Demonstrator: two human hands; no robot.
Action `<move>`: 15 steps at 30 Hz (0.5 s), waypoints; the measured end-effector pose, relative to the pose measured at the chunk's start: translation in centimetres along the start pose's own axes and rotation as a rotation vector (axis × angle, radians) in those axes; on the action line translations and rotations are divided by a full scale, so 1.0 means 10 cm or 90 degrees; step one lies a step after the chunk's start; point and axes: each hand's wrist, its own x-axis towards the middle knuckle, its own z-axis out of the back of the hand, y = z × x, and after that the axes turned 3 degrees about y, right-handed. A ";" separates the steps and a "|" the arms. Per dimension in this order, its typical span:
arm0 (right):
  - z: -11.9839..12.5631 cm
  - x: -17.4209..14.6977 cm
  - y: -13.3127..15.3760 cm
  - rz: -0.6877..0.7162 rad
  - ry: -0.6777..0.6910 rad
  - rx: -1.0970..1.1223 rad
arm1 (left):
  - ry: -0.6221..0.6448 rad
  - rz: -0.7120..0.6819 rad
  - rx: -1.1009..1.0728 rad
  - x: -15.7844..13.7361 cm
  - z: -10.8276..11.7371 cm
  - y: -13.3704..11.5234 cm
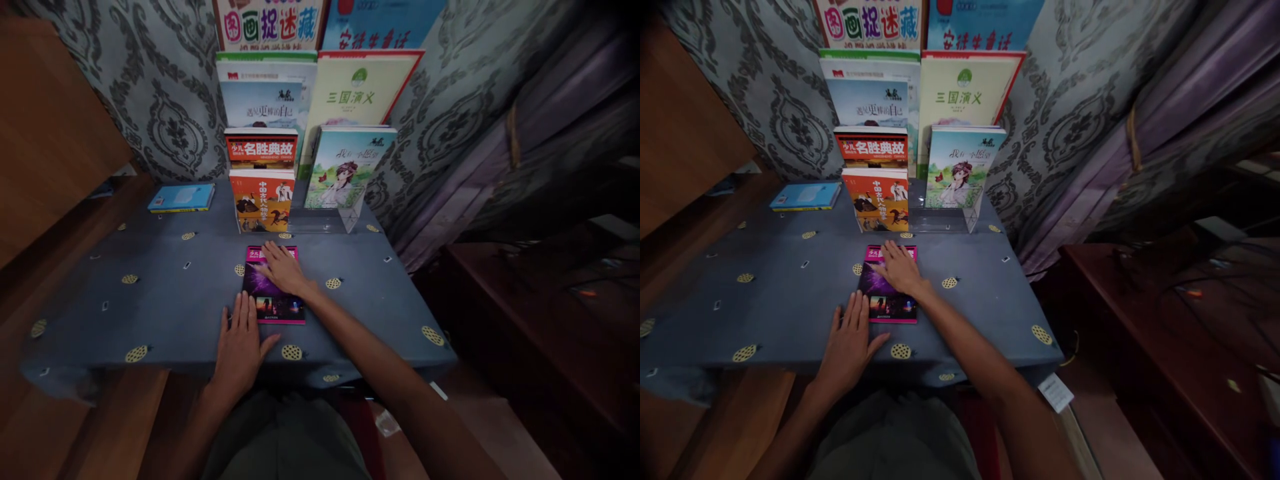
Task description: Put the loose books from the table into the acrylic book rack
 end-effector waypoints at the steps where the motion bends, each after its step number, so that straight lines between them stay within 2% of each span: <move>1: 0.02 -0.02 -0.05 -0.021 -0.011 0.000 | 0.001 0.000 0.004 0.00 0.00 0.00; 5: 0.09 -0.12 -0.25 -0.071 -0.027 0.014 | 0.012 -0.006 0.010 -0.01 0.01 0.01; 9: 0.13 -0.18 -0.37 -0.052 -0.004 0.052 | 0.062 -0.037 0.000 0.08 0.04 0.17; 12: 0.14 -0.17 -0.41 -0.048 0.002 0.100 | 0.112 -0.112 -0.021 0.34 0.08 0.42; 15: 0.16 -0.15 -0.43 -0.064 0.004 0.173 | 0.187 -0.217 -0.043 0.76 0.10 0.66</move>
